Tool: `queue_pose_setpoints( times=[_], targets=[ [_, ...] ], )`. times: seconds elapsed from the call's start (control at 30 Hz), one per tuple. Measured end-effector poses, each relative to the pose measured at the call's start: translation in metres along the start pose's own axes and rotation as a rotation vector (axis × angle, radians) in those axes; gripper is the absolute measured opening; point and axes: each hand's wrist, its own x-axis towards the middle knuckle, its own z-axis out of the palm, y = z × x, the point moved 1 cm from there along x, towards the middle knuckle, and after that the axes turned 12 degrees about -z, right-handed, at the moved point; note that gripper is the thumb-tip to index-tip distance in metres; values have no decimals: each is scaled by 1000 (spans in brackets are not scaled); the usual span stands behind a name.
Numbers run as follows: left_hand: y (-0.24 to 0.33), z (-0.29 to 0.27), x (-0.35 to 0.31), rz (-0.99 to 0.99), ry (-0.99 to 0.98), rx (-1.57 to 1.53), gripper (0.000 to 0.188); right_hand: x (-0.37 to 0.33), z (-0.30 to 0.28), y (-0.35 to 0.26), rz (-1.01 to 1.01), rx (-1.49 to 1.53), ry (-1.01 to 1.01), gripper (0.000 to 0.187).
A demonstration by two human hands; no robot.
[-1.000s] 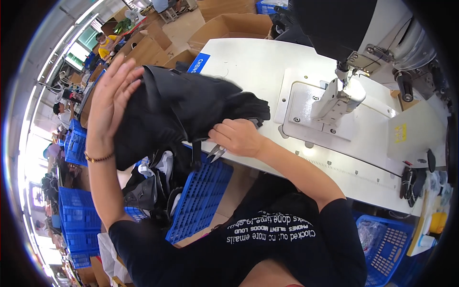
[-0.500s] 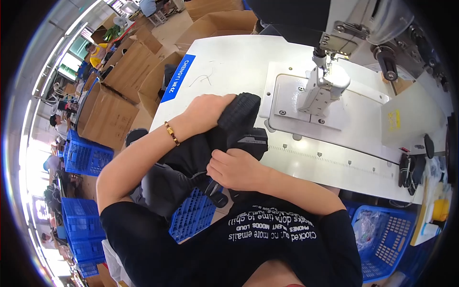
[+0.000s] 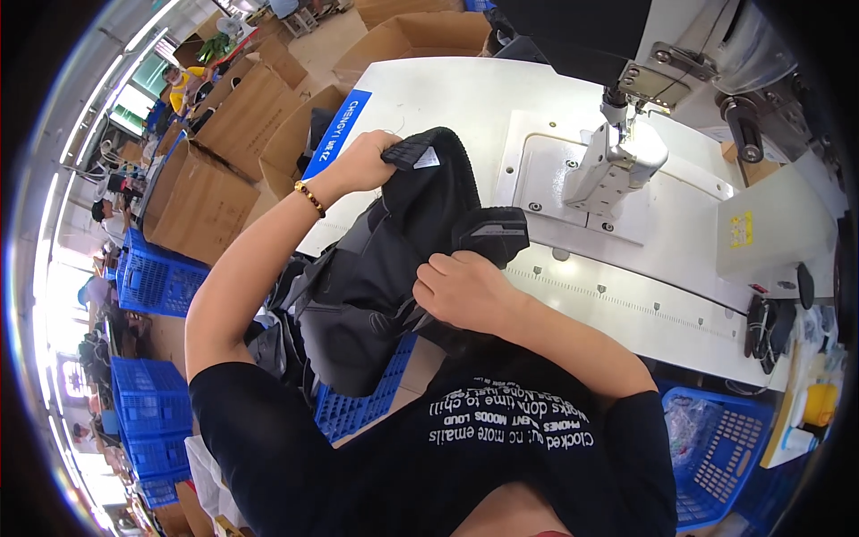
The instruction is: Stitching together components of a black leather boot using an industrial sewing machine.
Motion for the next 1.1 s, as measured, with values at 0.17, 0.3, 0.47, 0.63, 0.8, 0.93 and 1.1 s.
queue_pose_setpoints(
  times=[0.17,0.3,0.47,0.63,0.8,0.93,1.1],
  targets=[
    [5,-27,-21,-106,-128,-245,46,0,-19,22,15,203,89,12],
    [46,-86,-73,155,-230,-396,51,4,-52,39,235,391,179,21],
    [97,-136,-97,347,-404,93,67,4,-76,47,753,803,318,23],
    [108,-68,-49,470,-329,198,60,-19,-79,54,1073,1342,609,25],
    [127,-34,-1,482,-554,201,63,-52,-90,54,1047,1257,631,20],
    [161,-37,0,513,-504,260,74,-83,-110,54,933,933,476,17],
    [158,-90,-3,605,-89,471,71,-125,-107,59,1144,942,607,17]
  ],
)
